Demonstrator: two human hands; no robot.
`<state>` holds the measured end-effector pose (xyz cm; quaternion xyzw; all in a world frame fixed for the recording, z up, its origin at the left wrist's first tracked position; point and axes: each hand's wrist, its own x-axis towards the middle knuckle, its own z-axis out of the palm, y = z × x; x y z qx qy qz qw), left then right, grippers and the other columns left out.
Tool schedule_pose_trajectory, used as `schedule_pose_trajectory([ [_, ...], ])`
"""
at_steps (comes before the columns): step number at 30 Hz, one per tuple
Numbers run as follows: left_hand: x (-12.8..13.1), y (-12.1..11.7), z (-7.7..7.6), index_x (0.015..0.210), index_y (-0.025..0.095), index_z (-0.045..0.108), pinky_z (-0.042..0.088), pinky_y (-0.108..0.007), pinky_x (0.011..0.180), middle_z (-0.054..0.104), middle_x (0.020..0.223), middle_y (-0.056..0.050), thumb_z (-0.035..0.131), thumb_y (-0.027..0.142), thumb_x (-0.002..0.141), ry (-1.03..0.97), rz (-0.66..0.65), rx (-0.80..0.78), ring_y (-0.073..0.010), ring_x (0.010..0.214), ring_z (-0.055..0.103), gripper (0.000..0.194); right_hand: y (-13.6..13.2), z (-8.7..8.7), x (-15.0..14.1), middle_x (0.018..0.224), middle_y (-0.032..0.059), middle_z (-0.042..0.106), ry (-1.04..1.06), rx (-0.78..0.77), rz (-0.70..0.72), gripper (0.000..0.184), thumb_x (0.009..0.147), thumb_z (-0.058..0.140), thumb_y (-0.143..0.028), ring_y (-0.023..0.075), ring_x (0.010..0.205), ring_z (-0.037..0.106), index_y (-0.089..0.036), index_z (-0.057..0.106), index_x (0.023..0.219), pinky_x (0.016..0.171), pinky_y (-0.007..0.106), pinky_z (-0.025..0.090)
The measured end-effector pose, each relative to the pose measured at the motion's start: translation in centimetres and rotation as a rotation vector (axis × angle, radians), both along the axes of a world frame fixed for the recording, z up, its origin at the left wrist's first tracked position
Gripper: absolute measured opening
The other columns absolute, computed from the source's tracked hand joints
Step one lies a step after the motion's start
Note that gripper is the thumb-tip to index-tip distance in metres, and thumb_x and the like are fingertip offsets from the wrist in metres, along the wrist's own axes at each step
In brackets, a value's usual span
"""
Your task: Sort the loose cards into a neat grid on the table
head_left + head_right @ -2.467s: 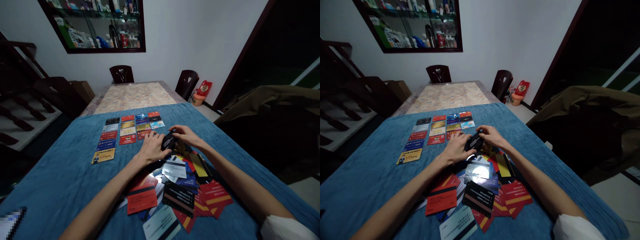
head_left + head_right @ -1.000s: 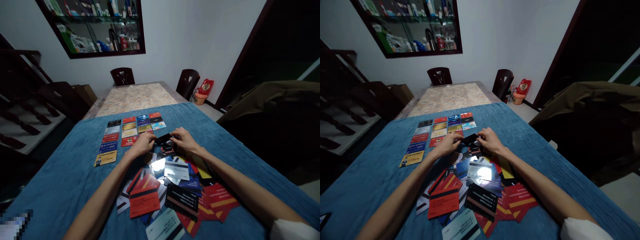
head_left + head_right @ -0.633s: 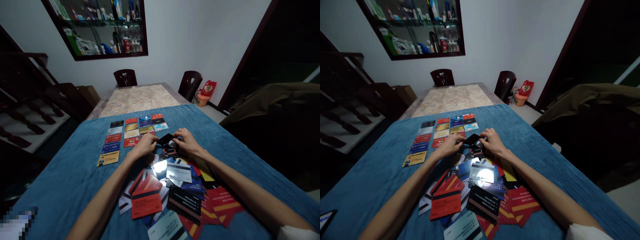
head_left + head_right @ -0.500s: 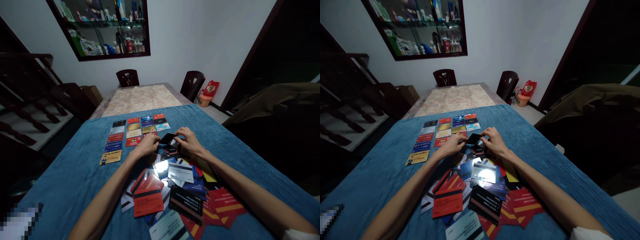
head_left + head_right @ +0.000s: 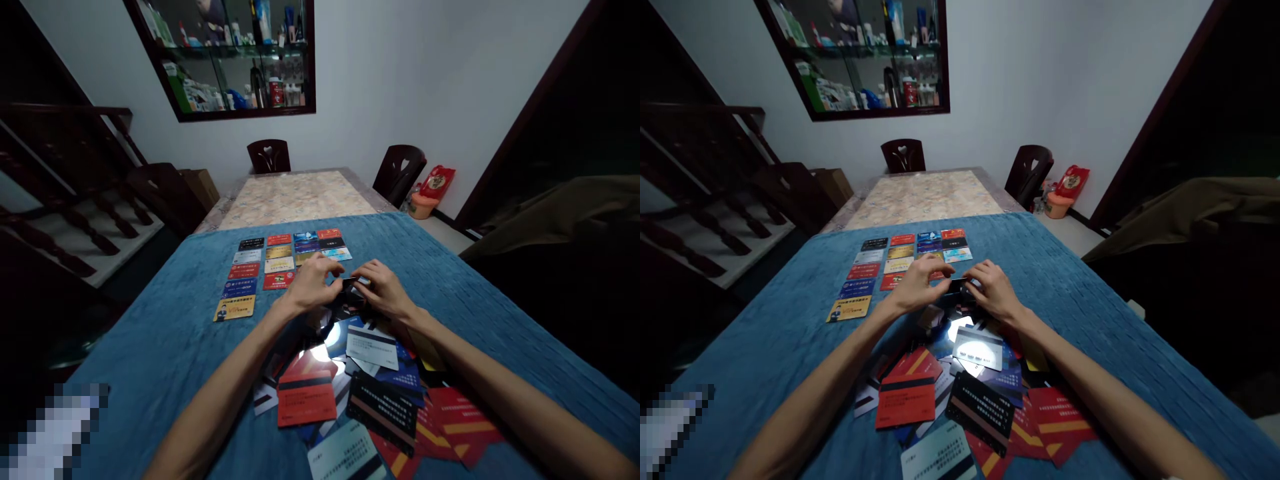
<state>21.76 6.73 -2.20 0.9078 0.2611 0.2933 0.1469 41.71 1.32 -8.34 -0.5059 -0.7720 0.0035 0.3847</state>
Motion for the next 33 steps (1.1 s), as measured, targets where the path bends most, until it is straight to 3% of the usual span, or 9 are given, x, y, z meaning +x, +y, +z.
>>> schedule_pose_trajectory([
  [9,-0.4,-0.2,-0.4,0.090,0.017,0.070,0.047,-0.036,0.083,0.071,0.089,-0.007,0.054,0.010,0.085,0.208,0.044,0.085,-0.0235,0.094,0.058,0.018,1.3,0.9,-1.9,0.084,0.0056,0.070,0.008,-0.043,0.040,0.009,0.090,0.060,-0.023,0.0213,0.084,0.054,-0.020,0.068,0.089,0.077,0.034,0.044],
  [18,-3.7,0.3,-0.8,0.101,0.018,0.069,0.047,-0.035,0.081,0.069,0.092,-0.007,0.051,0.004,0.082,0.229,0.033,0.113,-0.0234,0.092,0.057,0.030,3.0,0.4,-3.4,0.087,0.0060,0.071,-0.075,-0.125,0.101,0.012,0.087,0.063,-0.017,0.0202,0.085,0.057,-0.019,0.071,0.095,0.078,0.031,0.042],
  [27,-8.0,0.1,-4.1,0.110,0.019,0.069,0.051,-0.035,0.079,0.067,0.087,-0.008,0.050,0.004,0.084,0.177,0.092,0.109,-0.0226,0.089,0.058,0.036,3.3,-0.6,-5.2,0.095,0.0070,0.071,-0.149,-0.145,0.151,0.019,0.085,0.061,-0.009,0.0195,0.087,0.057,-0.018,0.070,0.099,0.077,0.030,0.044],
  [33,-9.0,0.3,-5.5,0.115,0.020,0.068,0.052,-0.036,0.080,0.069,0.088,-0.008,0.048,0.006,0.089,0.105,0.074,0.101,-0.0226,0.089,0.058,0.036,3.3,-0.5,-5.8,0.098,0.0074,0.070,-0.254,-0.087,0.125,0.023,0.087,0.057,-0.007,0.0195,0.089,0.058,-0.020,0.068,0.103,0.077,0.029,0.044],
])
